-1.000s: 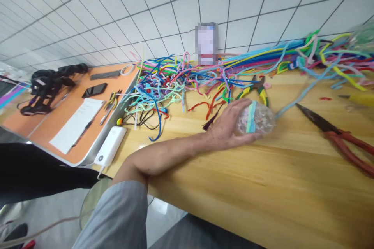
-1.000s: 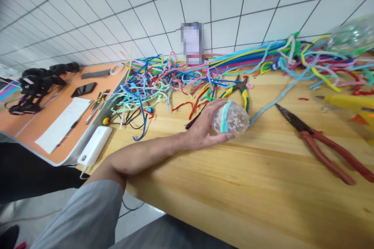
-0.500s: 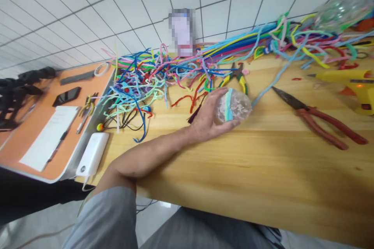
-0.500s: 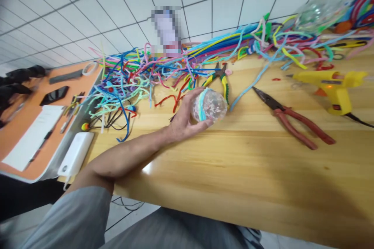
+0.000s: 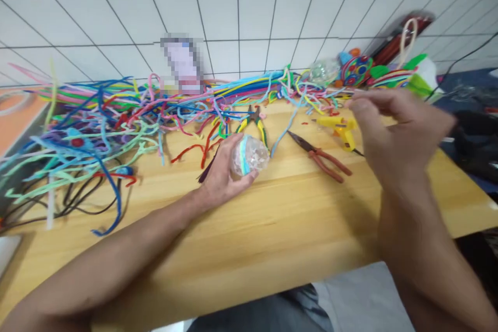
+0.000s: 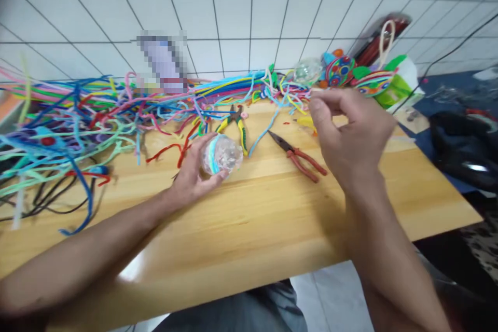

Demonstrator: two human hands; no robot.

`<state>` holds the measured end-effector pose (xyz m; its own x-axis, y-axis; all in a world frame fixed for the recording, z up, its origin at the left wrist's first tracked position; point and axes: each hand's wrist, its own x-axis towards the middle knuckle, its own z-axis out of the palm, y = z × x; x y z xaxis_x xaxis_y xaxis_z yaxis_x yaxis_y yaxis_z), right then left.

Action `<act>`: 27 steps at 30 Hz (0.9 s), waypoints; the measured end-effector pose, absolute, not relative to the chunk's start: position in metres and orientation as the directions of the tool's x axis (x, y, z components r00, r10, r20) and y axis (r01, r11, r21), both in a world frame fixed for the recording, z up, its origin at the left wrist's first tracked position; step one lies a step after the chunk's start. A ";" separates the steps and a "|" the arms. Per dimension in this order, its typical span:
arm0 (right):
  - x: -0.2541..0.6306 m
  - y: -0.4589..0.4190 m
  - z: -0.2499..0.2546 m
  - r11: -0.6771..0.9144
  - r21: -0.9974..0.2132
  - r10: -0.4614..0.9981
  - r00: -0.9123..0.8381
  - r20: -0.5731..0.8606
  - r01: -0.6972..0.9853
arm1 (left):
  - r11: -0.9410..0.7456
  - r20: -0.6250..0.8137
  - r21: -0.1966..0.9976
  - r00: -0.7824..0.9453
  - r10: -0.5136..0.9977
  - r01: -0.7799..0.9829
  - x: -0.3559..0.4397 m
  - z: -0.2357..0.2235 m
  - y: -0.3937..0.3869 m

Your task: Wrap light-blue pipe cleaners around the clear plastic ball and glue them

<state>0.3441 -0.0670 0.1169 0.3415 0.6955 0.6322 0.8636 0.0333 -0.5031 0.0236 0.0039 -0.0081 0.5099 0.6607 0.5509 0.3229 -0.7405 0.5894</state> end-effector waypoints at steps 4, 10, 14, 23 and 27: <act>0.397 -0.050 0.072 -0.194 -0.527 0.504 0.545 0.670 0.827 | -0.762 0.554 0.560 0.536 0.637 0.326 0.025 -0.007 0.004; 0.444 -0.042 0.035 -0.261 -0.570 0.551 0.605 0.575 0.779 | -0.748 0.515 0.555 0.555 0.653 0.364 0.023 -0.005 0.005; 0.436 -0.043 0.033 -0.191 -0.484 0.677 0.472 0.565 0.854 | -0.757 0.524 0.554 0.561 0.641 0.347 0.022 -0.004 0.004; 0.453 -0.036 0.024 -0.611 -0.309 0.742 0.663 0.097 0.729 | -0.749 0.532 0.559 0.538 0.653 0.356 0.023 -0.007 0.004; 0.458 -0.023 0.012 -0.620 -0.284 0.749 0.660 0.062 0.731 | -0.759 0.546 0.554 0.538 0.642 0.342 0.022 -0.008 0.005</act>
<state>0.4582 -0.0230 0.0121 0.6598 0.7489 0.0619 0.7309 -0.6205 -0.2843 0.0225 0.0054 -0.0083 0.5379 0.6421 0.5462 0.3424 -0.7585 0.5545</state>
